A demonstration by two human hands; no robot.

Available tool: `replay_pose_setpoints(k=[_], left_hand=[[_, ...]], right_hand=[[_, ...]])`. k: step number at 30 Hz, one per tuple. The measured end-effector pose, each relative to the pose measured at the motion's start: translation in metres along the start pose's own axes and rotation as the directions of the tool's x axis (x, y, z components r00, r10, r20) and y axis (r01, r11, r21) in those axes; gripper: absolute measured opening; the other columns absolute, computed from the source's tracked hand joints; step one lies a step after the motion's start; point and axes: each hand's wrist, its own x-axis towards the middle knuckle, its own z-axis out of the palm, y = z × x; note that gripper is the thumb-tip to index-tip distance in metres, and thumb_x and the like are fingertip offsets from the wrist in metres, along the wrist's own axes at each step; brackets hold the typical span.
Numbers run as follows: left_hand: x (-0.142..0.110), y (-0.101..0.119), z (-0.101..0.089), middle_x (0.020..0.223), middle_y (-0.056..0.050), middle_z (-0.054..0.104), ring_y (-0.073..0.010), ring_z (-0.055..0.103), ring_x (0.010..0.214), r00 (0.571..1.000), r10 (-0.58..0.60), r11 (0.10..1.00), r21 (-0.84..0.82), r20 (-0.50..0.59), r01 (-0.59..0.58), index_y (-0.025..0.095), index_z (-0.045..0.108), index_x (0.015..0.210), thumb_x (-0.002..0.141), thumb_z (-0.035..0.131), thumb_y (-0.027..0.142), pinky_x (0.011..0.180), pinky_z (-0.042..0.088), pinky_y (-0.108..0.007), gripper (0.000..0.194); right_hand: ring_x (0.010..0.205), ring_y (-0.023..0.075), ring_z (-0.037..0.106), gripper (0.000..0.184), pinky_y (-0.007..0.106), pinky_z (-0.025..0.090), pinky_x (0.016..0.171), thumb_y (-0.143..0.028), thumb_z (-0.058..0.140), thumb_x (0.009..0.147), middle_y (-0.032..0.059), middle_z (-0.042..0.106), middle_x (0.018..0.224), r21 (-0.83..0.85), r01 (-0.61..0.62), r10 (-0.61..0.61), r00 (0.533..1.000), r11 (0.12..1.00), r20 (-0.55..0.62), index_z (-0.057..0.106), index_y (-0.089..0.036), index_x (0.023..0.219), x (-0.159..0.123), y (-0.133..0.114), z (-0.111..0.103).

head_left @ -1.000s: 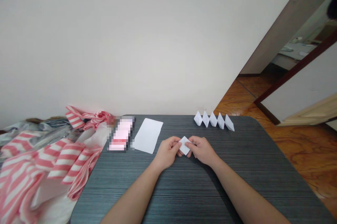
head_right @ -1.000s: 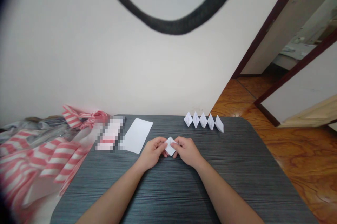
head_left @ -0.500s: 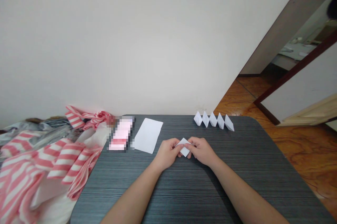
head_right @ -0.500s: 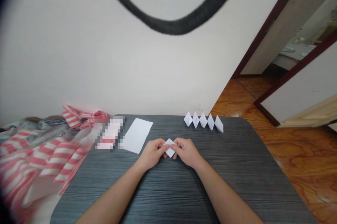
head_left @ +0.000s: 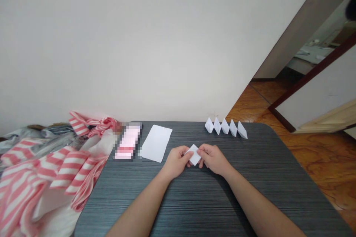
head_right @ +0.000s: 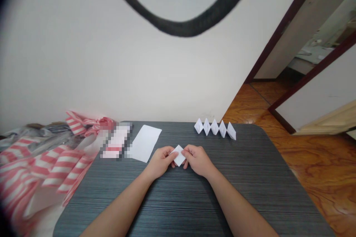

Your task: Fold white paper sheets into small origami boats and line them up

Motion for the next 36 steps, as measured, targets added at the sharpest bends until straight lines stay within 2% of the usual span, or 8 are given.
replay_pose_setpoints(k=[4,10,17,22,29,33,36], left_hand=[[0.002,-0.004,0.0,0.062,-0.004,0.063,-0.0121,0.057,0.052,1.0,-0.03,0.997,-0.078,-0.006,0.029,0.012,0.059,0.08,0.085,0.045,0.043,0.051,0.045,-0.023,0.034],[0.002,-0.008,-0.001,0.061,-0.005,0.063,-0.0119,0.056,0.05,0.999,-0.033,0.995,-0.091,-0.011,0.032,0.012,0.059,0.075,0.085,0.044,0.044,0.049,0.044,-0.022,0.036],[0.003,-0.007,-0.002,0.062,-0.006,0.064,-0.0122,0.057,0.051,0.998,-0.052,0.988,-0.148,-0.025,0.048,0.011,0.059,0.077,0.085,0.046,0.044,0.049,0.045,-0.022,0.035],[0.004,-0.009,-0.001,0.06,-0.005,0.063,-0.0126,0.057,0.05,0.996,-0.072,0.981,-0.182,-0.043,0.063,0.012,0.058,0.081,0.084,0.046,0.044,0.049,0.045,-0.023,0.034],[0.002,-0.012,-0.001,0.058,-0.003,0.062,-0.0104,0.054,0.046,0.996,-0.035,0.995,-0.094,-0.084,0.027,0.013,0.055,0.076,0.085,0.045,0.044,0.046,0.042,-0.021,0.033],[0.001,-0.009,0.0,0.058,-0.003,0.061,-0.0105,0.054,0.047,0.998,-0.012,0.999,-0.051,-0.057,0.009,0.013,0.056,0.075,0.085,0.044,0.043,0.046,0.042,-0.021,0.034],[0.0,-0.007,0.001,0.059,-0.003,0.061,-0.0103,0.054,0.048,0.999,0.0,1.0,-0.023,-0.034,-0.001,0.013,0.057,0.075,0.086,0.044,0.043,0.046,0.041,-0.02,0.034]], right_hand=[[0.044,0.0116,0.061,0.024,0.017,0.036,0.036,-0.035,0.047,0.087,-0.001,0.063,0.057,0.043,-0.011,0.012,1.0,0.999,-0.022,0.053,-0.017,0.072,0.001,0.003,-0.001],[0.041,0.011,0.06,0.026,0.017,0.036,0.035,-0.037,0.048,0.086,-0.0009,0.063,0.057,0.054,-0.012,0.014,0.999,0.998,-0.033,0.054,-0.016,0.072,0.002,0.005,0.001],[0.038,0.0108,0.058,0.031,0.018,0.039,0.037,-0.039,0.043,0.088,0.0002,0.063,0.054,0.068,-0.023,0.024,1.0,0.997,-0.011,0.052,-0.016,0.07,0.0,0.003,-0.001],[0.038,0.0113,0.058,0.03,0.019,0.04,0.038,-0.039,0.042,0.089,0.0006,0.064,0.055,0.057,-0.014,0.017,0.999,0.998,-0.046,0.052,-0.017,0.071,-0.001,0.006,-0.003],[0.035,0.0095,0.054,0.03,0.017,0.033,0.032,-0.04,0.043,0.088,-0.0007,0.062,0.053,0.078,-0.006,0.008,0.999,0.997,-0.034,0.051,-0.017,0.071,0.001,0.009,-0.001],[0.032,0.0075,0.047,0.024,0.016,0.03,0.031,-0.036,0.048,0.086,-0.0038,0.057,0.047,0.047,-0.024,0.022,0.999,0.999,0.042,0.054,-0.017,0.074,0.0,0.004,0.001],[0.034,0.0073,0.049,0.023,0.015,0.031,0.033,-0.033,0.049,0.085,-0.0033,0.057,0.049,0.04,-0.014,0.011,0.998,0.999,0.066,0.054,-0.016,0.072,-0.001,-0.001,0.002]])
